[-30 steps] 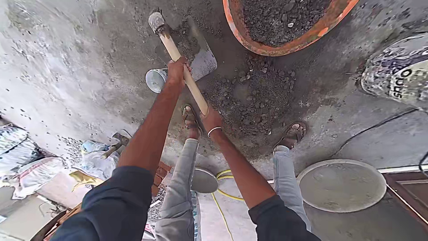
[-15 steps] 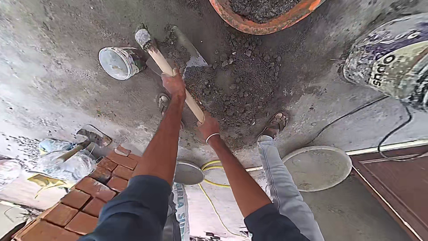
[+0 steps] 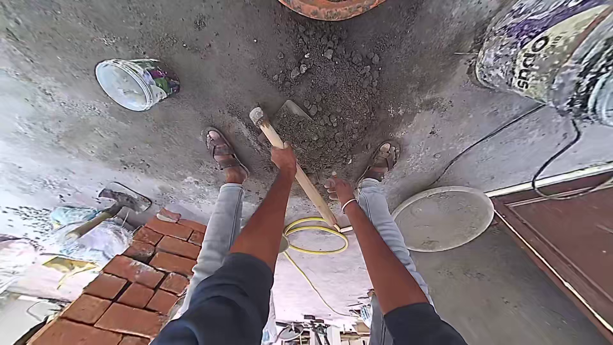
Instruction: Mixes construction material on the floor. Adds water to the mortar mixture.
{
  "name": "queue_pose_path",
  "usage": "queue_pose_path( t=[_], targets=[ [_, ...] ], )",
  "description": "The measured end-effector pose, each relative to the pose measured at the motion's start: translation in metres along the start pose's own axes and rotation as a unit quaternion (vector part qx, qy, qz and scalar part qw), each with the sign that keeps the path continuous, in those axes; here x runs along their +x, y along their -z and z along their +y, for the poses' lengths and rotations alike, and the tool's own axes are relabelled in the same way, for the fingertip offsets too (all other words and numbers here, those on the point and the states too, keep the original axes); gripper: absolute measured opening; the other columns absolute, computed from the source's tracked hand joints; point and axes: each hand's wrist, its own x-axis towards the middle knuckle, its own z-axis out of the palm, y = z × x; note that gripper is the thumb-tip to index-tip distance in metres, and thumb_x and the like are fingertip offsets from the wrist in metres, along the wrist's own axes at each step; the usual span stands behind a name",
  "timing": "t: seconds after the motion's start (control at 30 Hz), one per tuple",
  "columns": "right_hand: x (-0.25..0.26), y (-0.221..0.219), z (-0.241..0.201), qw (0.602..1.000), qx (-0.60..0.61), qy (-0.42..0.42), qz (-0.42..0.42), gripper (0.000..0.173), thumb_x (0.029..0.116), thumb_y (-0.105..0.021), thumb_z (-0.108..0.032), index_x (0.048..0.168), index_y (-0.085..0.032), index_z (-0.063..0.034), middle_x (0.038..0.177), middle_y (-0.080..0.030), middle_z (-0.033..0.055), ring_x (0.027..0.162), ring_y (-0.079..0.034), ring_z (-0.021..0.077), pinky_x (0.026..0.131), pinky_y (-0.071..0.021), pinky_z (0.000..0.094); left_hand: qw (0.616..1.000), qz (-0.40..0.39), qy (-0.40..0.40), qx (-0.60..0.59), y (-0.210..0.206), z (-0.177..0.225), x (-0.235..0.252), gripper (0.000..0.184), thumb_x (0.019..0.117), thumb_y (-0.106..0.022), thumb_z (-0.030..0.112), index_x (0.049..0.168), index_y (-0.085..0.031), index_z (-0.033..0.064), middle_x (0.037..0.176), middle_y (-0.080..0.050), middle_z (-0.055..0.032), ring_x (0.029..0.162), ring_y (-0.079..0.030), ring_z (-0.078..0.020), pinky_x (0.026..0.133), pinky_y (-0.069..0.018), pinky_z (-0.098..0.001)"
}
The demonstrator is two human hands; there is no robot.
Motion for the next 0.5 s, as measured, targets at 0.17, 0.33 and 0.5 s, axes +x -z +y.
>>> queue_pose_path(
  t=[0.17,0.33,0.5],
  targets=[
    [0.051,-0.035,-0.036,0.981,-0.174,-0.080,-0.025,0.025,0.1081,-0.054,-0.026,0.114,-0.064,-0.0039,0.083,-0.064,0.0036,0.063,-0.059,0.0101,0.058,-0.0509,0.0260,1.000,0.002,0.004,-0.004,-0.003,0.003,0.002,0.047,0.1035,-0.061,0.033,0.134,-0.052,-0.0015,0.109,-0.066,-0.0242,0.092,-0.070,-0.0332,0.080,-0.0588,-0.0503],
    [-0.038,-0.010,-0.105,0.801,-0.598,-0.033,0.015,0.032,0.0983,-0.063,-0.012,0.126,-0.064,0.0036,0.122,-0.068,0.0248,0.113,-0.067,0.0397,0.094,-0.0522,0.0612,1.000,-0.004,0.006,0.029,0.001,0.009,0.000,0.053,0.1031,-0.061,0.036,0.137,-0.051,-0.0035,0.118,-0.066,-0.0258,0.105,-0.069,-0.0356,0.090,-0.0567,-0.0521],
    [-0.178,-0.022,-0.260,0.703,-0.651,0.284,0.035,0.022,0.1054,-0.058,-0.022,0.098,-0.070,-0.0044,0.087,-0.071,0.0148,0.086,-0.070,0.0348,0.077,-0.0523,0.0575,0.999,-0.014,0.005,0.040,0.005,0.010,-0.003,0.055,0.1025,-0.061,0.037,0.138,-0.052,-0.0039,0.122,-0.066,-0.0266,0.111,-0.067,-0.0376,0.095,-0.0547,-0.0539]
  ],
)
